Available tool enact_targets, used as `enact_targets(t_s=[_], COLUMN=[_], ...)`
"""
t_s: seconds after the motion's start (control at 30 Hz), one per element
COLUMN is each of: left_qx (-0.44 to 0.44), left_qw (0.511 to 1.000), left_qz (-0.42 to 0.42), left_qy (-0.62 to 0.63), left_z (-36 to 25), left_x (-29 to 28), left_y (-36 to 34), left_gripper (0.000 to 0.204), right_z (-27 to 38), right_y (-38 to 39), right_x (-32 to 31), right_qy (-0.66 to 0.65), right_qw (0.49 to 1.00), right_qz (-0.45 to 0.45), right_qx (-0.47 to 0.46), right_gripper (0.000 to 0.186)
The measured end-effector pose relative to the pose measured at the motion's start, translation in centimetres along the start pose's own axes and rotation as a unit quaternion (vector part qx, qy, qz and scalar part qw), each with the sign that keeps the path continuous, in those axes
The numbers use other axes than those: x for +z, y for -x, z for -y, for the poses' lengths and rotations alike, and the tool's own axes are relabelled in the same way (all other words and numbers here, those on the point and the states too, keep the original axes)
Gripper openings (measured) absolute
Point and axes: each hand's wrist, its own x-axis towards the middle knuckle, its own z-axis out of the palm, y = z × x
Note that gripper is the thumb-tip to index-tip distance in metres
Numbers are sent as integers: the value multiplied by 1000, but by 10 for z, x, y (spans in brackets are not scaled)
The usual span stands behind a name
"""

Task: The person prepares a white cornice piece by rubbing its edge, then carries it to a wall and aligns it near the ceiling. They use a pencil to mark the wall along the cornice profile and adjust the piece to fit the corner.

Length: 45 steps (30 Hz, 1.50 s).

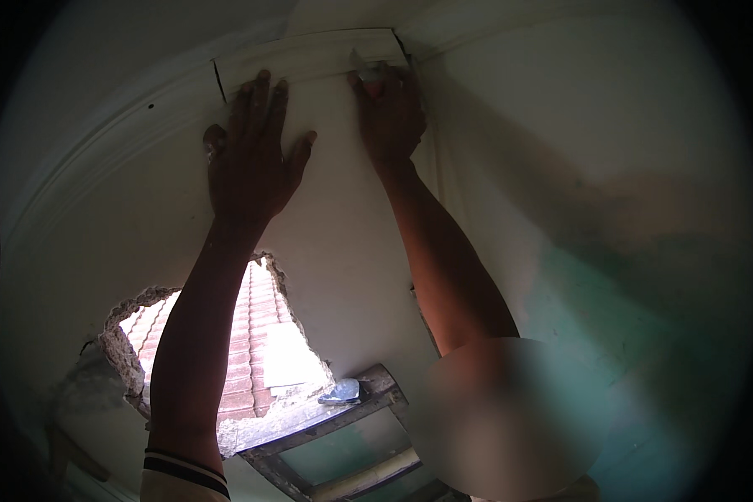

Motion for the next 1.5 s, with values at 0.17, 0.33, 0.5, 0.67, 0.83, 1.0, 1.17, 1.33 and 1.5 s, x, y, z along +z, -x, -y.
enact_targets(t_s=[0.17,0.33,0.5,0.67,0.83,1.0,1.17,1.33,1.5], left_qx=[-3,13,13,8,4,12,22,14,12], left_qw=[1000,999,999,1000,1000,1000,999,999,1000], left_qz=[-9,-33,-30,-13,10,7,-34,-30,-8], left_qy=[27,21,37,6,0,-9,-1,14,-16], left_z=[2,3,1,1,-2,0,6,0,4], left_x=[0,3,2,-1,-2,-4,1,1,5], left_y=[-1,-1,-1,-2,-5,-4,1,-4,1], left_gripper=[70,70,70,71,72,72,71,70,71], right_z=[2,-1,-5,9,32,34,8,10,-6], right_y=[0,-1,0,6,40,107,144,139,149], right_x=[1,1,-4,-26,-98,-207,-335,-480,-646], right_qy=[-3,9,8,28,-87,-202,-120,95,344], right_qw=[1000,1000,999,998,996,950,961,969,927], right_qz=[6,22,11,-7,32,112,63,-65,-113], right_qx=[-3,-2,-38,-52,14,209,240,220,94], right_gripper=[56,56,55,51,43,43,39,40,43])
